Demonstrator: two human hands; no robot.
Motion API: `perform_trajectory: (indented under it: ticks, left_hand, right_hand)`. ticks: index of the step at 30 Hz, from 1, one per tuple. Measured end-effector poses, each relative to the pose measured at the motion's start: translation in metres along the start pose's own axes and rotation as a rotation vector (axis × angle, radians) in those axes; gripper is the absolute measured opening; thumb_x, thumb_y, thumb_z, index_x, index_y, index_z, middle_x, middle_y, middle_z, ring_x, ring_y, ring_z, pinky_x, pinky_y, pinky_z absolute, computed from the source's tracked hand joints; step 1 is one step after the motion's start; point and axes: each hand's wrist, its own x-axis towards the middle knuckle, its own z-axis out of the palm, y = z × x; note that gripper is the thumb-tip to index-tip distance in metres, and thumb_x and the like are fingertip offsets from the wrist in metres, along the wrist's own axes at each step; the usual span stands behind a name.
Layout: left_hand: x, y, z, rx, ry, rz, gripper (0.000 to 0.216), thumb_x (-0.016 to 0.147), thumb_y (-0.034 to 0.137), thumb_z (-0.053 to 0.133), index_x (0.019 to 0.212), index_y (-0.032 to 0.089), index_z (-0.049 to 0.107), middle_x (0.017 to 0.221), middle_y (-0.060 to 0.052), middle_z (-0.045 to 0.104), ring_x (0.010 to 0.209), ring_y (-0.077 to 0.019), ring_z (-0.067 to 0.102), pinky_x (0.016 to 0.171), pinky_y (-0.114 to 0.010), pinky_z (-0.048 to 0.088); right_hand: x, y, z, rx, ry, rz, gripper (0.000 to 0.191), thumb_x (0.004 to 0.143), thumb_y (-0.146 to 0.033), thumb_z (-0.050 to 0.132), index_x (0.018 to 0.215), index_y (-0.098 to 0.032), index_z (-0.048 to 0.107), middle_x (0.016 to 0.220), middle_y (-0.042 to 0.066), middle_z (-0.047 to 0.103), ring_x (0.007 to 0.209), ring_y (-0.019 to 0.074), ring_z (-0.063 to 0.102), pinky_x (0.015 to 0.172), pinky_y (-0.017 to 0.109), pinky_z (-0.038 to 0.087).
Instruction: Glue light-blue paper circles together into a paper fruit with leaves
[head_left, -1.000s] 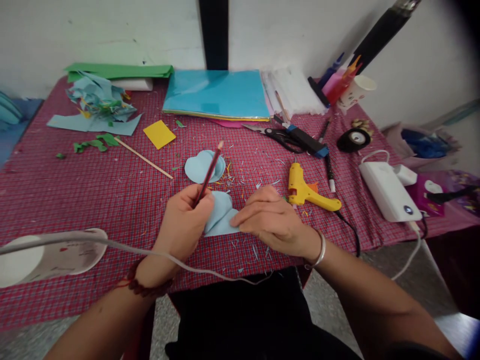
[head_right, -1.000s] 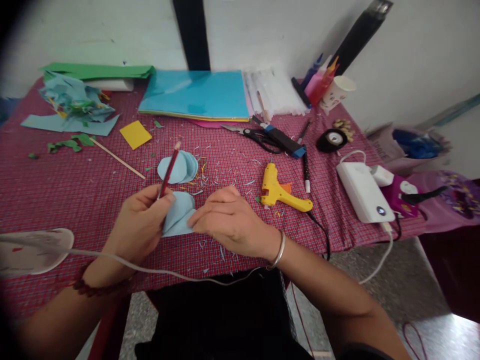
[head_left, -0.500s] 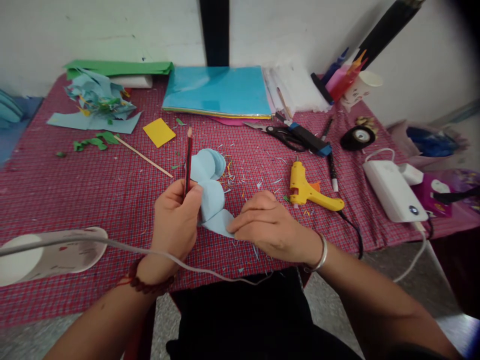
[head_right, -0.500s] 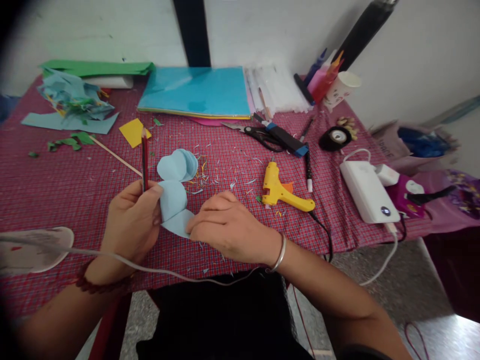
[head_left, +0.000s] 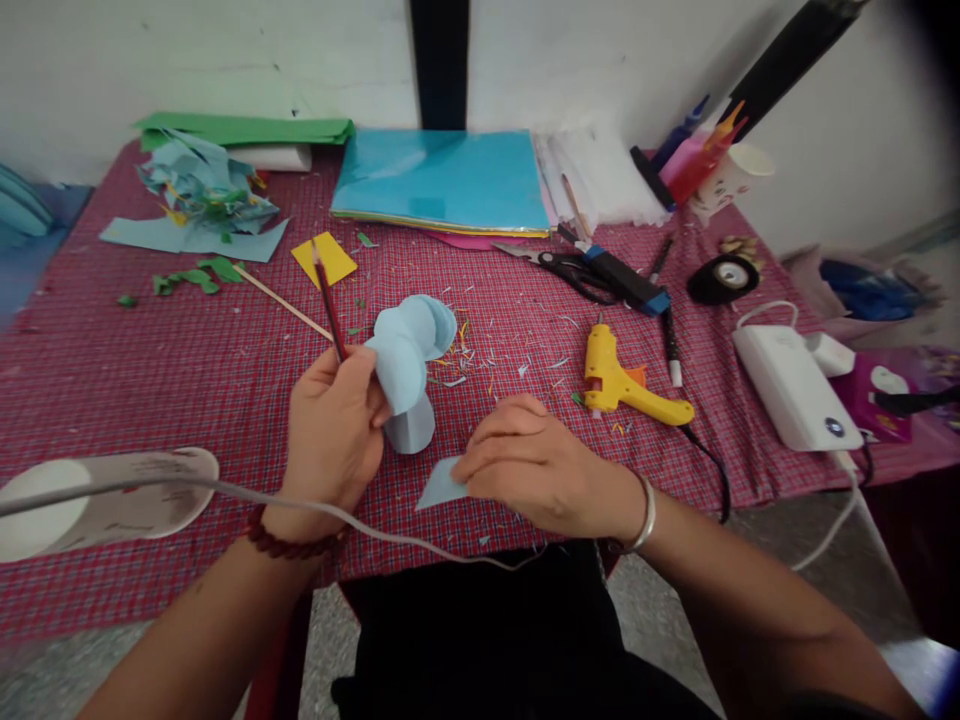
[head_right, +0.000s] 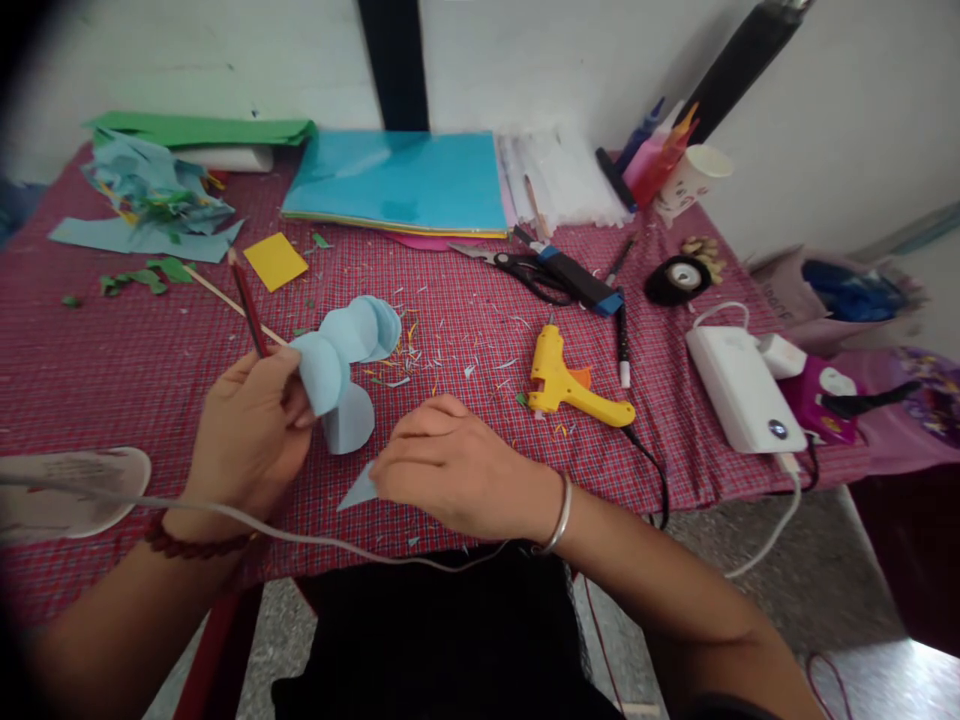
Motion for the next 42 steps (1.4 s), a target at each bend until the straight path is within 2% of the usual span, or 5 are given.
perform_trajectory:
  ticks: [6,10,16,20,42]
  left_hand:
    - [-0.015,0.007,-0.007,0.535,-0.244,0.163,0.015,0.08,0.027,0.062,0.068,0.018,0.063,0.056,0.004,0.048,0.051,-0.0081,0.041,0.046,-0.021,0.03]
    - [-0.023,0.007,-0.01,0.691,-0.33,0.215,0.02,0.082,0.032,0.061,0.067,0.019,0.063,0.057,0.004,0.049,0.053,-0.0095,0.042,0.048,-0.022,0.033]
    - [-0.022,0.003,-0.009,0.575,-0.391,0.094,0.021,0.08,0.035,0.064,0.067,0.018,0.064,0.056,0.004,0.049,0.052,-0.0092,0.041,0.046,-0.02,0.034]
    - [-0.023,0.004,-0.005,0.476,-0.338,0.031,0.021,0.078,0.035,0.065,0.067,0.017,0.063,0.056,0.004,0.051,0.051,-0.0089,0.043,0.044,-0.018,0.034]
    - [-0.026,0.003,-0.001,0.52,-0.395,0.092,0.012,0.076,0.026,0.065,0.067,0.018,0.067,0.057,0.004,0.058,0.052,-0.0081,0.049,0.047,-0.017,0.039]
  right_hand:
    - [0.009,-0.003,-0.018,0.372,0.17,0.437,0.013,0.09,-0.015,0.06,0.102,-0.019,0.058,0.089,0.001,0.062,0.083,0.0121,0.059,0.075,0.027,0.049]
    - [0.024,-0.004,-0.026,0.468,0.161,0.62,0.008,0.083,-0.011,0.064,0.081,-0.017,0.059,0.075,-0.003,0.059,0.068,0.0089,0.056,0.063,0.021,0.046]
    - [0.034,0.0,-0.023,0.609,0.232,0.62,0.012,0.086,-0.01,0.057,0.089,-0.016,0.066,0.085,0.0,0.066,0.076,0.0102,0.06,0.064,0.022,0.047]
    - [0.032,-0.001,-0.014,0.672,0.296,0.731,0.008,0.08,-0.011,0.063,0.082,-0.017,0.058,0.07,-0.005,0.057,0.06,0.0073,0.051,0.053,0.02,0.042]
    - [0.032,0.011,-0.001,0.822,0.344,0.838,0.011,0.076,-0.02,0.067,0.074,-0.016,0.057,0.065,-0.005,0.054,0.058,0.0084,0.046,0.054,0.023,0.037]
